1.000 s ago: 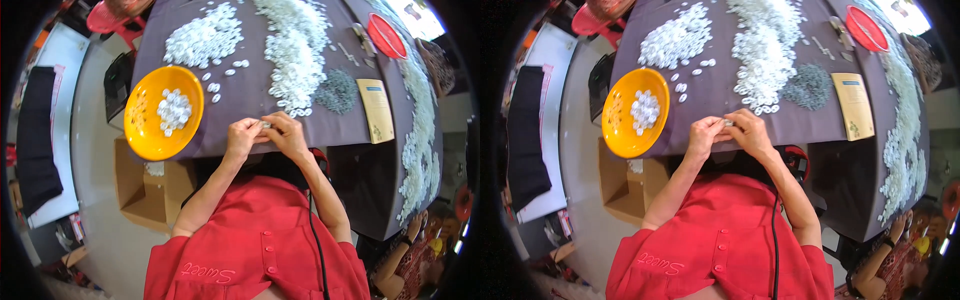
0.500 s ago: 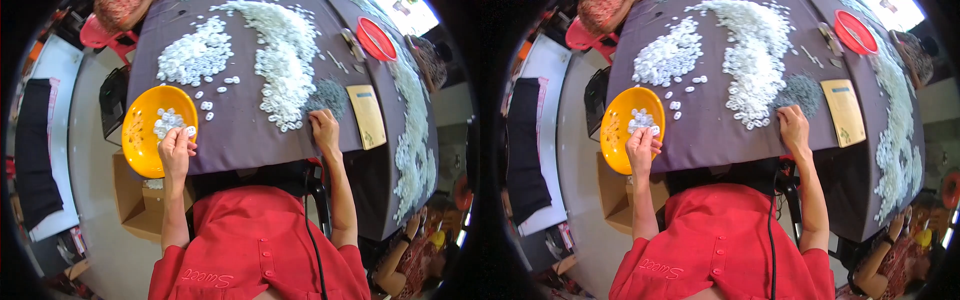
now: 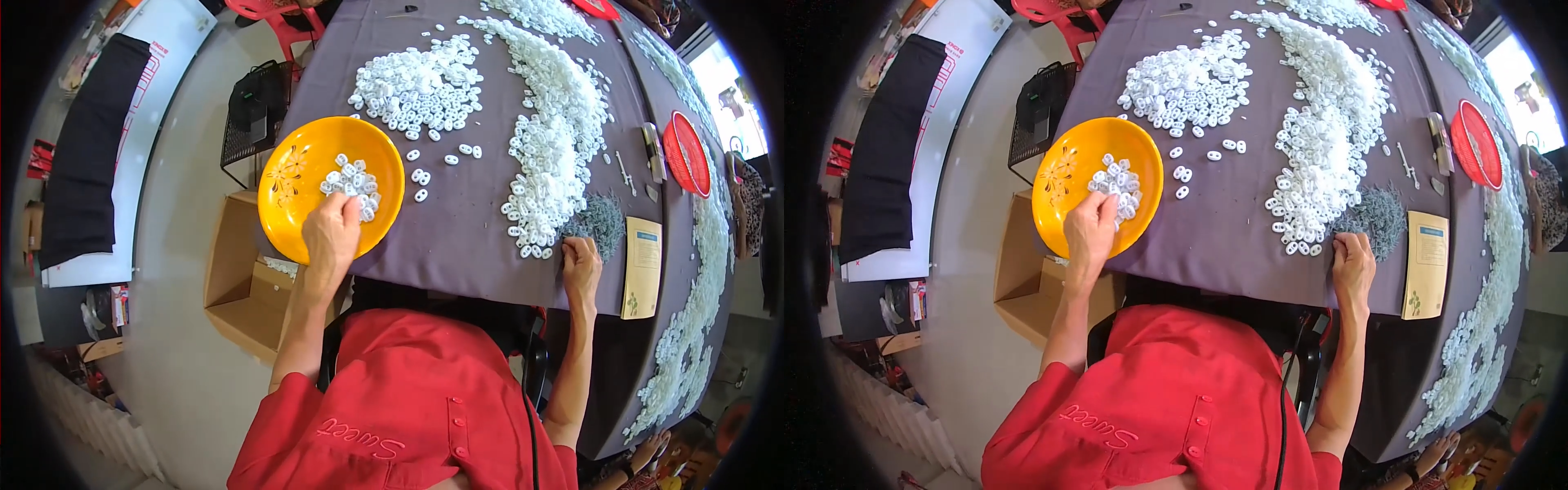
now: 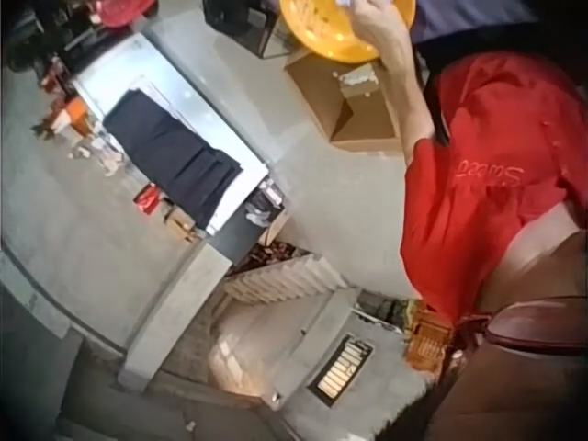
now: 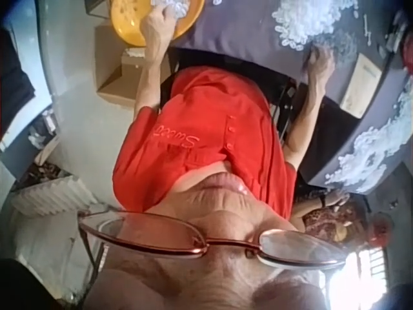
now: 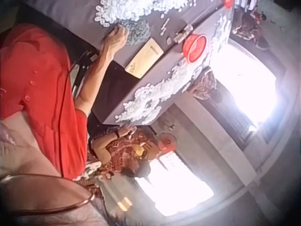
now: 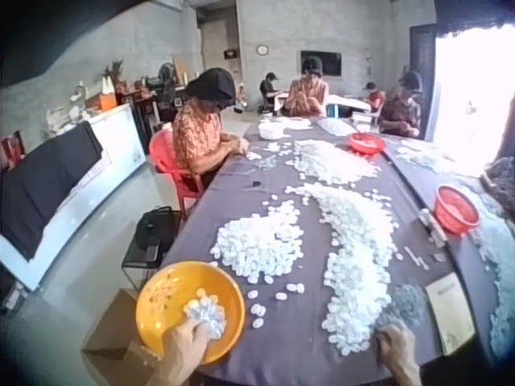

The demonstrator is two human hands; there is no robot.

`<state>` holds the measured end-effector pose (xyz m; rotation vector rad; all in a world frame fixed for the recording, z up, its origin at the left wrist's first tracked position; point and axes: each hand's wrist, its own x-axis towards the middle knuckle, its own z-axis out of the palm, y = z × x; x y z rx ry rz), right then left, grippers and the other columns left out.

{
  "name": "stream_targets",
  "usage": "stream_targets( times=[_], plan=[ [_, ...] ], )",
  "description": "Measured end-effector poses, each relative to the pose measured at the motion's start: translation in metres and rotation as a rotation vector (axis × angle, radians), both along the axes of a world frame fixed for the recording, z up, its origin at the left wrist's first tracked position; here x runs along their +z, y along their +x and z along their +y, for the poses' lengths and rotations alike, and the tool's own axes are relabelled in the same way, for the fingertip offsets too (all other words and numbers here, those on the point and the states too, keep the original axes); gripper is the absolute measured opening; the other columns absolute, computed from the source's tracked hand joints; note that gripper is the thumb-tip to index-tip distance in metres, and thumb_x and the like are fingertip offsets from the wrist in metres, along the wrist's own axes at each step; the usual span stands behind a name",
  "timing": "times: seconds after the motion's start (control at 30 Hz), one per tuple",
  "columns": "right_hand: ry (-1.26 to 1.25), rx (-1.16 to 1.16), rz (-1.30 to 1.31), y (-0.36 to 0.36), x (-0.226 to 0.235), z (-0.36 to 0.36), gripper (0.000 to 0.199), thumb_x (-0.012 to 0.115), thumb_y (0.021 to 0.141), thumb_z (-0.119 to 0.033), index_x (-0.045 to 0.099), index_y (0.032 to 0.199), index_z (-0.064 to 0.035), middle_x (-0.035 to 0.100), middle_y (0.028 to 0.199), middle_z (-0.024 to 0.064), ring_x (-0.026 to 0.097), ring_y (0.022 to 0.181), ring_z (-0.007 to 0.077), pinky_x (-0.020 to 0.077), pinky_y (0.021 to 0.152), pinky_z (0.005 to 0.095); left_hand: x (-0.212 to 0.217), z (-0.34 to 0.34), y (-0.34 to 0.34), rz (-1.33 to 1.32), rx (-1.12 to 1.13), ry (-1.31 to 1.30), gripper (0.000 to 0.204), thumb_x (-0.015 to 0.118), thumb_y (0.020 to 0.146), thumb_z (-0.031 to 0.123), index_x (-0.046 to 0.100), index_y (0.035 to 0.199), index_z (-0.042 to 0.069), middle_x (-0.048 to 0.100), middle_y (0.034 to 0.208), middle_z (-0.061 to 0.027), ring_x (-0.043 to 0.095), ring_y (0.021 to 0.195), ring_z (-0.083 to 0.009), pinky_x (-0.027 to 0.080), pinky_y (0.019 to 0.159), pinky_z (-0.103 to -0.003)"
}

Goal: The person assembles plastic clips by inserting small pins into the plastic components by hand.

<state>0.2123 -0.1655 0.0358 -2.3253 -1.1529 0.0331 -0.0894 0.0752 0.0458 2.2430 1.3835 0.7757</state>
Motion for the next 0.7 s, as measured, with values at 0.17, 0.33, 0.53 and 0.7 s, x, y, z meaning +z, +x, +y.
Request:
stream_targets(
  times=[0.17,0.33,0.53,0.7],
  plan=[
    [-0.021,-0.027,-0.111,-0.006,-0.006,0.005,0.006,0.055,0.079,-0.003,0.053,0.084,-0.003,0.052,0.08,0.0134,0.053,0.074,0.0328,0.0413,0.062,0.0387,0.0,-0.029,0.057,-0.128,-0.27,0.006,0.013,0.059,0.079,0.014,0.053,0.075,0.004,0.056,0.072,-0.0135,0.057,0.067,-0.0323,0.045,0.058,-0.04],
    [-0.057,-0.003,-0.095,-0.009,-0.004,0.003,0.005,0.05,0.082,-0.004,0.047,0.086,-0.0022,0.048,0.082,0.0151,0.051,0.074,0.0344,0.0407,0.064,0.0415,-0.004,-0.037,0.091,-0.002,-0.298,0.087,0.015,0.061,0.076,0.011,0.051,0.082,0.002,0.051,0.086,-0.0129,0.055,0.078,-0.0301,0.047,0.062,-0.038],
    [-0.035,-0.029,-0.09,-0.01,-0.006,0.003,0.004,0.048,0.084,-0.005,0.045,0.085,-0.0017,0.049,0.081,0.0154,0.052,0.075,0.0347,0.0416,0.063,0.0413,-0.015,-0.034,0.105,0.085,-0.295,0.063,0.016,0.063,0.074,0.008,0.054,0.085,0.001,0.049,0.089,-0.0128,0.052,0.087,-0.0283,0.046,0.07,-0.037],
    [-0.014,-0.031,-0.097,-0.008,-0.009,0.001,0.004,0.047,0.085,-0.005,0.046,0.087,-0.0019,0.05,0.081,0.0151,0.052,0.075,0.0342,0.0419,0.063,0.0408,-0.02,-0.038,0.113,0.01,-0.374,0.052,0.015,0.063,0.072,0.007,0.056,0.084,0.001,0.051,0.087,-0.0127,0.053,0.085,-0.0285,0.045,0.07,-0.037]
  ],
)
